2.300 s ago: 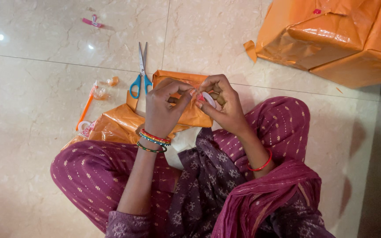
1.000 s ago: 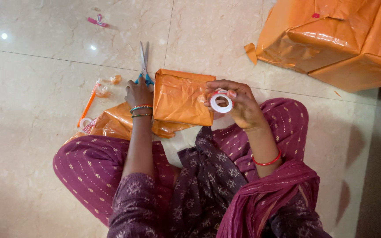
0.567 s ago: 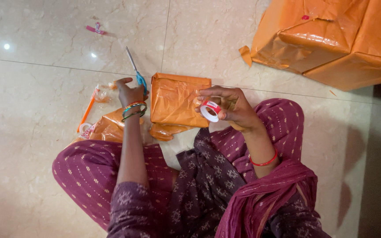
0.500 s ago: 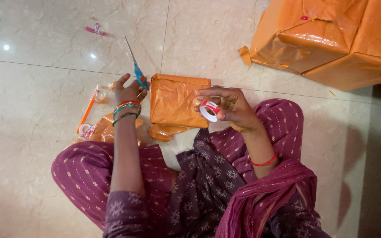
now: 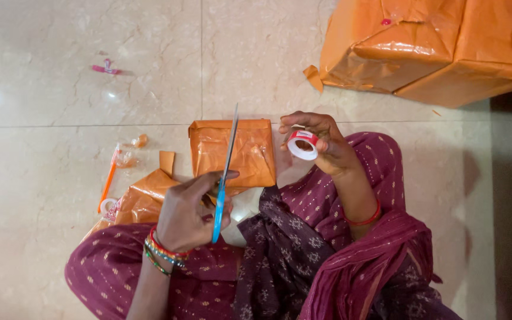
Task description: The person sits on the floor and uses scissors to cut pieces of red and white tape, then applies them to seal the edges of an orange-wrapped package. The person repeats this process to secure multiple edges of the package.
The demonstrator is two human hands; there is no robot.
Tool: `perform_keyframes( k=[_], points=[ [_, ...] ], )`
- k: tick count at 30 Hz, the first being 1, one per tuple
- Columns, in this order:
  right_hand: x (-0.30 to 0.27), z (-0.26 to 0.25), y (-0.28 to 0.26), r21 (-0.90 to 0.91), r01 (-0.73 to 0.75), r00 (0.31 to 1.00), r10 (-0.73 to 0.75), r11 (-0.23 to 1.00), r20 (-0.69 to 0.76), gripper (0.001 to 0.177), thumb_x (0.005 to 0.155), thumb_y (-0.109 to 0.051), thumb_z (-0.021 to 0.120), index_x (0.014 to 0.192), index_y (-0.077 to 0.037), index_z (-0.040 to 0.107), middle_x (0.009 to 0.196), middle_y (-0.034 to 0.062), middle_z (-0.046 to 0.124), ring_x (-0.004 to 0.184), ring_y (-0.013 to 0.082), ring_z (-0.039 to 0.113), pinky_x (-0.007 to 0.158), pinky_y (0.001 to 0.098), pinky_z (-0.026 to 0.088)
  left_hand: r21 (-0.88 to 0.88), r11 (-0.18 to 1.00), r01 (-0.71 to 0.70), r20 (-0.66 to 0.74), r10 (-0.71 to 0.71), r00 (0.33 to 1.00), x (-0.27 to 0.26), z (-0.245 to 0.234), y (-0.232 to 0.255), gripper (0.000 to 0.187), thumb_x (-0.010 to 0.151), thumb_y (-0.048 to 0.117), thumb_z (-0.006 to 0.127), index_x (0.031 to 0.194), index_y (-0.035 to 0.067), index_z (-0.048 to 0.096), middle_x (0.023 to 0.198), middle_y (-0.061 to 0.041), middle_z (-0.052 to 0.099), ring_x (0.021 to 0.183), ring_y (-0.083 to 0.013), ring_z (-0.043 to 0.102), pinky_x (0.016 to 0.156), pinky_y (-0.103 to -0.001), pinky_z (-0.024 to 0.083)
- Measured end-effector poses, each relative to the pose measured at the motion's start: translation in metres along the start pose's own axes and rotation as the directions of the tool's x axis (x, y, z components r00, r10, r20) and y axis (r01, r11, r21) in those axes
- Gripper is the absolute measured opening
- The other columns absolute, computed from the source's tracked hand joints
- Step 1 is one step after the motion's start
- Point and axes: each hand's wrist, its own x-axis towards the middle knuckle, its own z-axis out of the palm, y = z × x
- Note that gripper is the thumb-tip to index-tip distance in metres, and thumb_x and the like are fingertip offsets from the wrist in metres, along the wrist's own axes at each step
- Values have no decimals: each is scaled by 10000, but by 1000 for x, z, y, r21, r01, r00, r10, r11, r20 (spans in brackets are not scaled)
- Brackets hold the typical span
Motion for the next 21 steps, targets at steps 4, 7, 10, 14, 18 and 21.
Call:
perform_keyframes(
  k=[4, 7, 10, 14, 18, 21],
  points=[
    [1, -10, -4, 12, -6, 1000, 7, 1000, -30, 851, 778, -466, 926, 1341, 86, 606, 1342, 155, 636, 1210, 224, 672, 1019, 464, 597, 55, 997, 44, 89, -49, 995, -7, 10, -15, 438, 679, 163, 780, 1080, 21, 674, 734, -68, 712, 568, -215, 692, 535, -305, 546],
    [2, -10, -8, -9, -19, 1000, 19, 1000, -4, 837, 772, -449, 932, 1328, 94, 621, 1301, 168, 656, 1184, 243, 683, 1023, 462, 598, 137, 984, 112, 149, -132, 980, -10, 9, -24, 279, 684, 194, 804, 915, 64, 717, 564, -96, 625, 458, -246, 618, 475, -358, 496],
    [3, -9, -12, -28, -29, 1000, 29, 999, -12, 814, 755, -434, 938, 1305, 89, 644, 1264, 173, 675, 1159, 249, 687, 1014, 450, 597, 96, 990, 100, 193, -117, 974, -7, 7, -30, 276, 667, 195, 806, 901, 71, 728, 553, -102, 620, 440, -250, 597, 463, -359, 488],
    [4, -5, -14, -131, -42, 998, 49, 990, 50, 779, 773, -445, 936, 1286, 81, 679, 1216, 172, 689, 1123, 224, 676, 1005, 357, 548, 13, 991, 136, 230, -135, 964, -7, 4, -31, 323, 640, 190, 796, 941, 78, 755, 584, -95, 659, 453, -231, 631, 470, -342, 515],
    [8, -2, -14, -151, -108, 979, 132, 983, 154, 769, 761, -440, 947, 1275, 70, 687, 1235, 162, 695, 1158, 239, 678, 1025, 360, 545, -17, 993, 113, 238, -106, 965, -10, 4, -30, 347, 656, 198, 817, 967, 60, 754, 643, -113, 677, 484, -243, 635, 489, -338, 533],
    [7, 0, -15, -172, -133, 964, 168, 976, 207, 765, 761, -424, 958, 1272, 76, 686, 1251, 165, 696, 1184, 248, 679, 1048, 365, 546, -65, 994, 87, 238, -69, 969, -10, 5, -31, 369, 670, 180, 801, 1014, 57, 756, 671, -104, 693, 498, -215, 656, 498, -322, 544]
  ],
)
